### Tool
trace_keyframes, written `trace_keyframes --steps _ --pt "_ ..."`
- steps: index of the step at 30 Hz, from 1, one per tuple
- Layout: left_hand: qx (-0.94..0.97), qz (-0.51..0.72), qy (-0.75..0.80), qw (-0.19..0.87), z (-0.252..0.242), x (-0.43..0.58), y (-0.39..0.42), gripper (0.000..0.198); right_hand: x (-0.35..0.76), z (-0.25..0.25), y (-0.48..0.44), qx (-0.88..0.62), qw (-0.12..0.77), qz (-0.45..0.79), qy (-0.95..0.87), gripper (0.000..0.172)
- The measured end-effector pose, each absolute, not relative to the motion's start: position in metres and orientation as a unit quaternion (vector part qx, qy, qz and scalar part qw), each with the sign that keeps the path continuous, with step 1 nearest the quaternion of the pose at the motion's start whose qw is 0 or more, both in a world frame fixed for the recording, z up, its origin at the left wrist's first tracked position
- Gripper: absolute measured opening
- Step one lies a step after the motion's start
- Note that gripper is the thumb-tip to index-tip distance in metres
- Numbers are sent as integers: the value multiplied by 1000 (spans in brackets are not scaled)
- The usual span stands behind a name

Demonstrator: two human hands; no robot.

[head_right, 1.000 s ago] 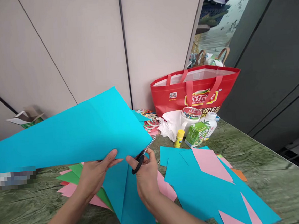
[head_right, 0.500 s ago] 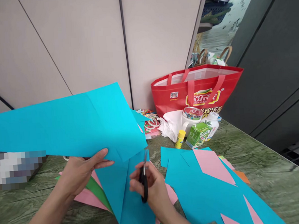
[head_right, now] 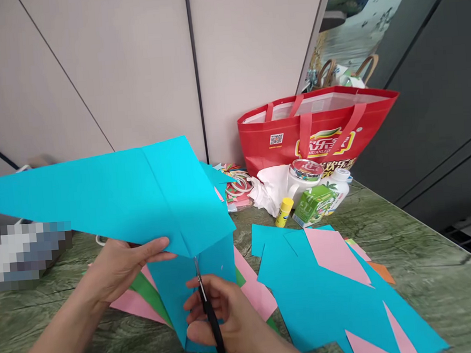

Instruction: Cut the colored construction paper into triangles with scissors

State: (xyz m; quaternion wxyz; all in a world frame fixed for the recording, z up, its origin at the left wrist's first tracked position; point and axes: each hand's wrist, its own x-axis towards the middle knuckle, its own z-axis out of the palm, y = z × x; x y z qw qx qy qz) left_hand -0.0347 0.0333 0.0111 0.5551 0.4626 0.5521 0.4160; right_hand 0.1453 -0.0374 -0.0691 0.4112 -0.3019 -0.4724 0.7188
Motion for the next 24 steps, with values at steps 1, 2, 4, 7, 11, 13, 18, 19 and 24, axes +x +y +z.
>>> trace_keyframes --steps 1,2,4,7,11,13,18,19,24 --pt "466 410 559 549 12 -34 33 15 146 -69 -37 -306 415 713 -474 45" --pt "471 405 564 545 12 -33 32 15 146 -69 -37 -309 418 709 -477 44" --pt "482 386 572 540 13 -31 31 20 147 -70 -37 -313 422 704 -479 42" --pt "498 365 580 531 10 -29 29 28 147 -71 -37 -316 424 705 -472 43" --pt "515 353 581 523 7 -29 29 32 148 -70 -37 -327 418 700 -478 42" --pt "520 349 579 522 7 -29 28 35 148 -70 -37 -330 413 704 -474 42" --pt "516 365 562 534 9 -28 28 35 148 -69 -36 -334 413 717 -451 40" --pt "514 364 566 533 9 -28 28 34 148 -69 -36 -334 414 718 -448 40" --pt "508 375 564 533 8 -28 28 31 147 -70 -37 -336 415 719 -445 38"
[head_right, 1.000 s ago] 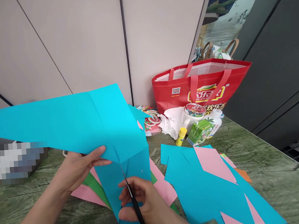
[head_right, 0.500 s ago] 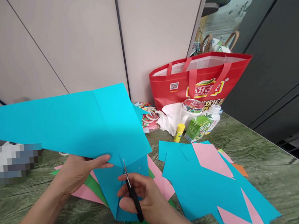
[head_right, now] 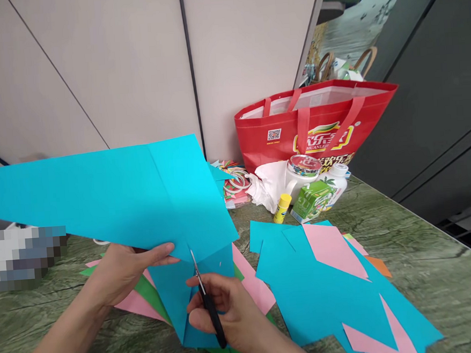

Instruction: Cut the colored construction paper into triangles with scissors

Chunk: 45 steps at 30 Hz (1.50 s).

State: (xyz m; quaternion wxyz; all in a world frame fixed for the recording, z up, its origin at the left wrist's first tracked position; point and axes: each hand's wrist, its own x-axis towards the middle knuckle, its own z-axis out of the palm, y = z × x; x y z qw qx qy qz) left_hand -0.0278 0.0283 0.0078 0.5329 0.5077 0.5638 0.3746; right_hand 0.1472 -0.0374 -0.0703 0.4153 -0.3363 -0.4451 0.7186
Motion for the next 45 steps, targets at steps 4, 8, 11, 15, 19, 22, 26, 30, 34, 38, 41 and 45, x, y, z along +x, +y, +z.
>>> trace_keyframes --steps 4,8,11,15,19,22,26,30,34,38,41,45 --pt "518 373 553 536 6 -29 28 31 147 -69 -38 -338 413 716 -450 38" --pt "520 372 557 530 6 -29 29 29 146 -66 -36 -345 415 710 -453 37" --pt "516 378 552 536 7 -28 29 27 145 -63 -36 -353 413 700 -463 37" --pt "512 380 556 534 10 -27 28 23 146 -60 -36 -362 412 691 -471 38" --pt "507 378 550 546 14 -24 27 22 147 -62 -36 -358 412 688 -478 36" --pt "505 395 523 562 15 -23 26 35 146 -67 -37 -355 414 689 -477 35" --pt "513 401 508 564 13 -23 27 41 144 -70 -37 -361 417 691 -468 34" --pt "517 400 499 569 13 -24 28 33 143 -70 -36 -366 420 694 -456 33" --pt "512 381 541 547 14 -25 27 19 142 -69 -35 -370 423 696 -447 33" --pt "508 366 572 530 13 -26 27 22 141 -69 -35 -383 422 688 -450 33" --pt "514 386 544 539 12 -26 27 32 141 -69 -36 -384 425 684 -453 34" --pt "510 387 541 545 13 -24 26 36 140 -70 -37 -384 427 682 -453 34"
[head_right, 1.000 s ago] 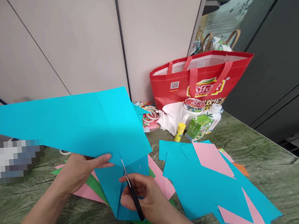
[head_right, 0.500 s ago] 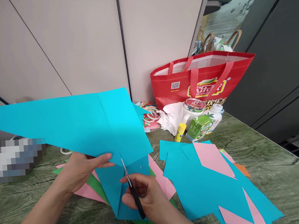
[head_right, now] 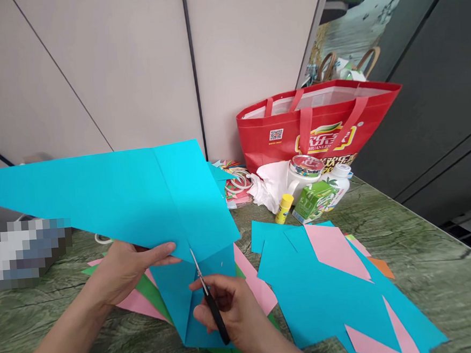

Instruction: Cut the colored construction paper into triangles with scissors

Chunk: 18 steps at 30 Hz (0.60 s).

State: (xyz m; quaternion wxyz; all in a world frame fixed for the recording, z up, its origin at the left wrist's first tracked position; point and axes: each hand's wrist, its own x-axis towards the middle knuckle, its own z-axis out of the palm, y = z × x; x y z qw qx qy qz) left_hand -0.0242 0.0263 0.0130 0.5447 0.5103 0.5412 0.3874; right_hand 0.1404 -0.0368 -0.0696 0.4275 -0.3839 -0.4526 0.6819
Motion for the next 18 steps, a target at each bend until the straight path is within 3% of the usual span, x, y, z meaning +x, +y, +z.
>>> trace_keyframes --steps 8,18 --pt "506 390 535 553 13 -26 27 18 139 -76 -36 -338 453 712 -416 32" --pt "498 364 569 544 13 -30 27 21 139 -79 -36 -344 459 723 -387 32"
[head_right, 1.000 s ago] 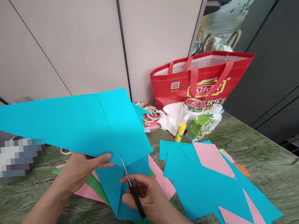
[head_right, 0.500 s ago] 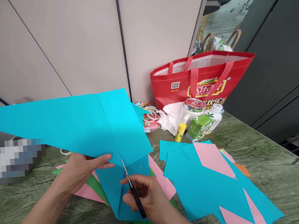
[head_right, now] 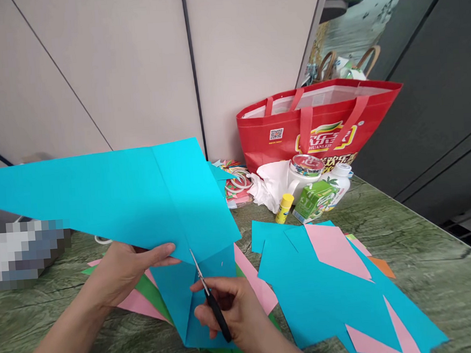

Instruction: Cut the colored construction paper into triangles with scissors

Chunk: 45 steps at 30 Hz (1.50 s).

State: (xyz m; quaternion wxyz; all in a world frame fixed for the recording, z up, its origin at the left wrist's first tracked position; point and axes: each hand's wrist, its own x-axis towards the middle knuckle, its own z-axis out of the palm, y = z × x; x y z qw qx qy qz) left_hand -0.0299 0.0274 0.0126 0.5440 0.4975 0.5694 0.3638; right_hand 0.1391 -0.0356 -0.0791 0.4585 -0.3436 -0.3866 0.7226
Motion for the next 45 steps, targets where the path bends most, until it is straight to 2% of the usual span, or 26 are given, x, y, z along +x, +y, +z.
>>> trace_keyframes --steps 6,11,17,22,45 --pt "503 348 577 541 13 -28 28 35 138 -80 -35 -349 467 712 -390 29" --pt "496 319 595 546 11 -28 28 23 139 -74 -36 -396 446 678 -429 28" --pt "496 312 544 600 10 -24 24 25 144 -65 -34 -409 436 653 -466 32" --pt "508 288 548 599 7 -22 22 17 144 -66 -33 -413 435 652 -465 33" --pt "524 269 576 567 -1 -27 23 22 139 -74 -35 -381 457 689 -415 29"
